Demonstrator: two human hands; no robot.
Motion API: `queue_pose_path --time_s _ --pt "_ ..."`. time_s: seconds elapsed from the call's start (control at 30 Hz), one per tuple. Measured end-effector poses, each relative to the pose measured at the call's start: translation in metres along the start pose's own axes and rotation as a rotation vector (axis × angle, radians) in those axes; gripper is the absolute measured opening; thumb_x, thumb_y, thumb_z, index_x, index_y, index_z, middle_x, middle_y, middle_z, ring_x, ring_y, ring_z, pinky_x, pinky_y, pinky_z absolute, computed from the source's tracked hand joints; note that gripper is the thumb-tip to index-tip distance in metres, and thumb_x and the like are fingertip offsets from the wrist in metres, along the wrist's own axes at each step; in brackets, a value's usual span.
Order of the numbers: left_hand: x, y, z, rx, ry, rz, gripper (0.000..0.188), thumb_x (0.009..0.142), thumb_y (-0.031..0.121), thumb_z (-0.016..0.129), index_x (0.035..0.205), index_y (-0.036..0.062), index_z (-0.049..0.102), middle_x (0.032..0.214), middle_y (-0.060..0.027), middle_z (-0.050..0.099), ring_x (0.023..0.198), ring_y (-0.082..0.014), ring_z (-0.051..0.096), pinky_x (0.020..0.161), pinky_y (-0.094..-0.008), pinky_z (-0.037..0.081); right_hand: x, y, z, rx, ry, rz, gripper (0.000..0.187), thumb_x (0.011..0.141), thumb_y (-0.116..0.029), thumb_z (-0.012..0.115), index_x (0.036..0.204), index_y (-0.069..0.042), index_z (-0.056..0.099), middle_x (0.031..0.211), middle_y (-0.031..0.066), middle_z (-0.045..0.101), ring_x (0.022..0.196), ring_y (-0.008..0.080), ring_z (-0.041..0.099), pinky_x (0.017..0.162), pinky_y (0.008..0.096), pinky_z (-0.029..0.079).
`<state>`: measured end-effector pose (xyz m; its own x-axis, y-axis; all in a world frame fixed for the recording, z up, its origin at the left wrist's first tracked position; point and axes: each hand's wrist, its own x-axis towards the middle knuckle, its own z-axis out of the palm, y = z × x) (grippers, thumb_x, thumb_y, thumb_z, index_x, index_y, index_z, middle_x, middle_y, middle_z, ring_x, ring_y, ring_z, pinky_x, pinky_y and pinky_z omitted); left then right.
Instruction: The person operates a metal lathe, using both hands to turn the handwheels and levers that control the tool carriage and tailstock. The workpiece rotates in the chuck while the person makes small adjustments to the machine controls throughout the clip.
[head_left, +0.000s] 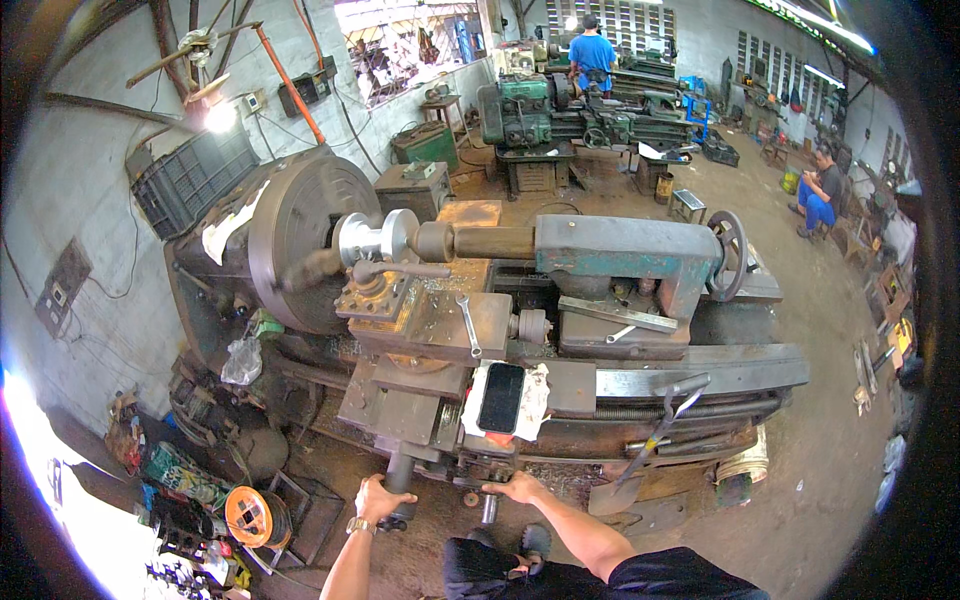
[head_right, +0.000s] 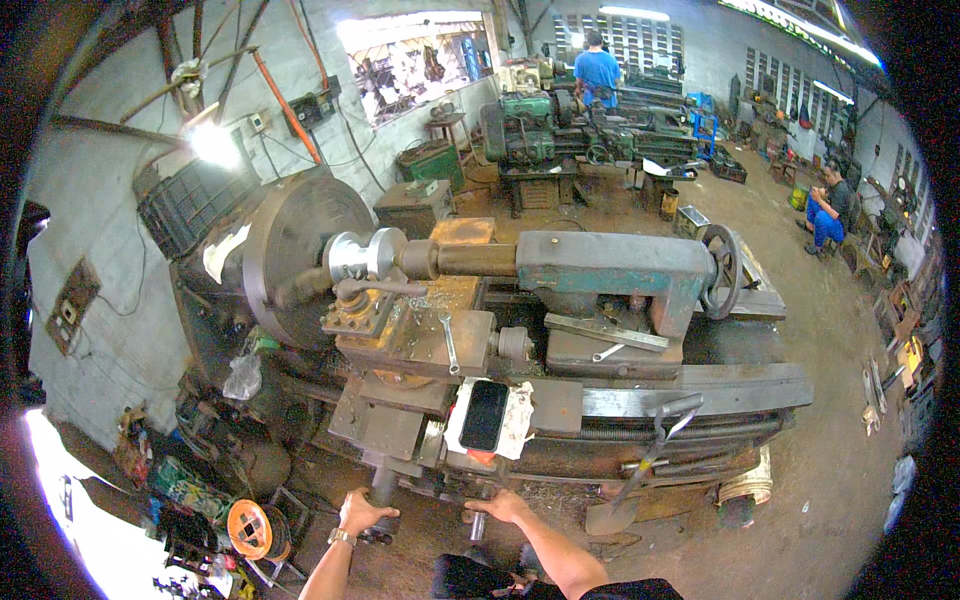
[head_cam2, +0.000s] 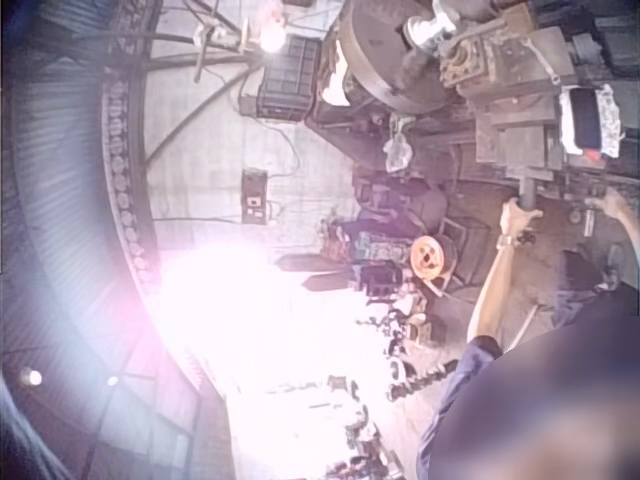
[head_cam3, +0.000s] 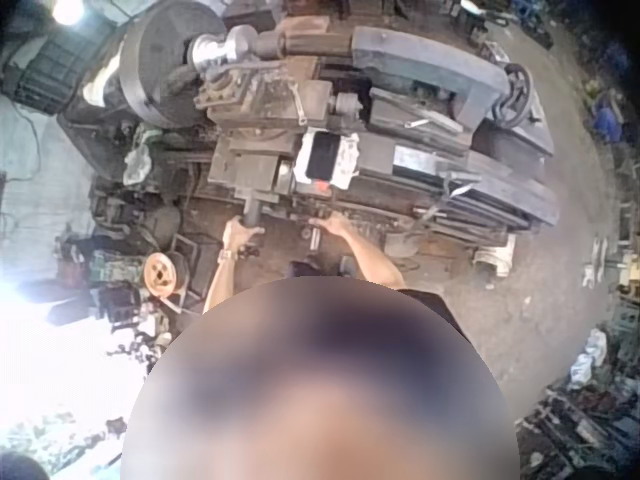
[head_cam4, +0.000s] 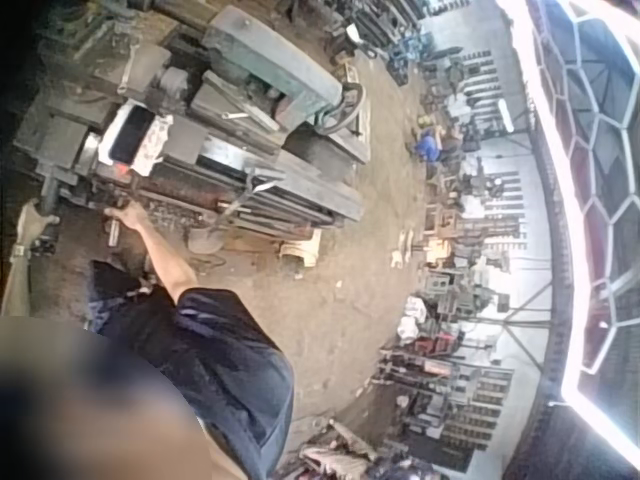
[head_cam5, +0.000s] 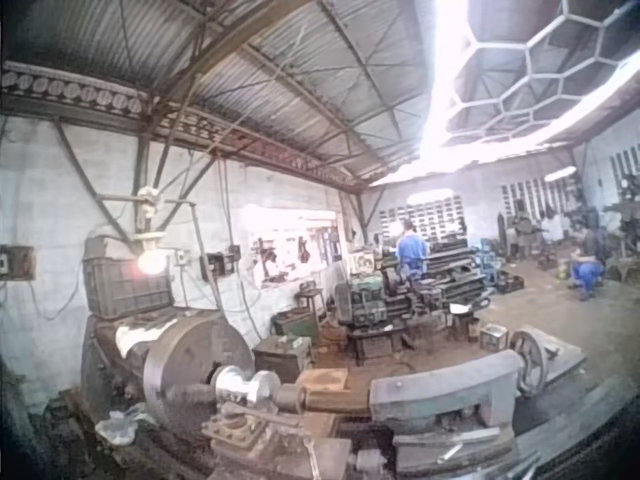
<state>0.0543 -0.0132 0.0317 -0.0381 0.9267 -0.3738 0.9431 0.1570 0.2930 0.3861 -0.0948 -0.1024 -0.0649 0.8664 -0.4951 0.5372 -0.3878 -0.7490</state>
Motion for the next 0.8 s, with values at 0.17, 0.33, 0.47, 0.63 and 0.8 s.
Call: queue_pose_path --time_s 0.17,0.33,0.47,0.63,0.8 --pt "0.002 -0.001 0.000 -0.011 -0.038 -0.005 0.109 0.050 0.060 0.093 0.134 -0.0021 0.061 0.134 -0.0249 0.062 0.124 -0.0343 0.062 0.105 -0.0418 0.051 0.000 0.004 0.000 0.003 0.027 -0.043 0.089 0.073 -0.087 0.063 0.126 -0.015 0.072 0.125 0.0204 0.070 0.120 0.0385 0.064 0.101 0.0451 0.049" --pt "0.002 0.001 -0.001 -0.011 -0.051 -0.003 0.109 0.050 0.061 0.092 0.133 -0.0028 0.061 0.135 -0.0255 0.061 0.124 -0.0343 0.062 0.106 -0.0419 0.050 -0.005 0.002 0.001 0.122 0.091 -0.140 0.083 0.075 -0.084 0.065 0.124 -0.018 0.073 0.117 0.0209 0.073 0.115 0.0375 0.067 0.097 0.0450 0.051" --pt "0.003 0.000 -0.001 -0.019 -0.048 0.003 0.109 0.050 0.061 0.092 0.132 -0.0032 0.062 0.134 -0.0255 0.062 0.123 -0.0344 0.062 0.106 -0.0416 0.050 -0.004 0.006 0.001 0.106 0.055 -0.097 0.087 0.072 -0.087 0.065 0.119 -0.015 0.075 0.094 0.0186 0.074 0.094 0.0342 0.071 0.087 0.0445 0.053" --pt "0.004 -0.003 0.000 -0.028 -0.045 0.015 0.108 0.050 0.061 0.092 0.132 -0.0034 0.063 0.134 -0.0256 0.062 0.123 -0.0345 0.062 0.105 -0.0414 0.050 0.003 0.016 0.005 0.068 0.070 -0.048 0.092 0.067 -0.090 0.065 0.109 -0.009 0.078 0.073 0.0146 0.069 0.076 0.0293 0.070 0.079 0.0441 0.053" --pt "0.005 -0.004 0.001 -0.003 -0.046 0.000 0.109 0.049 0.061 0.092 0.132 -0.0038 0.063 0.133 -0.0256 0.062 0.122 -0.0348 0.063 0.105 -0.0415 0.051 0.001 0.015 0.002 0.074 0.020 -0.058 0.093 0.067 -0.091 0.065 0.097 -0.004 0.077 0.070 0.0147 0.067 0.075 0.0302 0.069 0.077 0.0438 0.052"
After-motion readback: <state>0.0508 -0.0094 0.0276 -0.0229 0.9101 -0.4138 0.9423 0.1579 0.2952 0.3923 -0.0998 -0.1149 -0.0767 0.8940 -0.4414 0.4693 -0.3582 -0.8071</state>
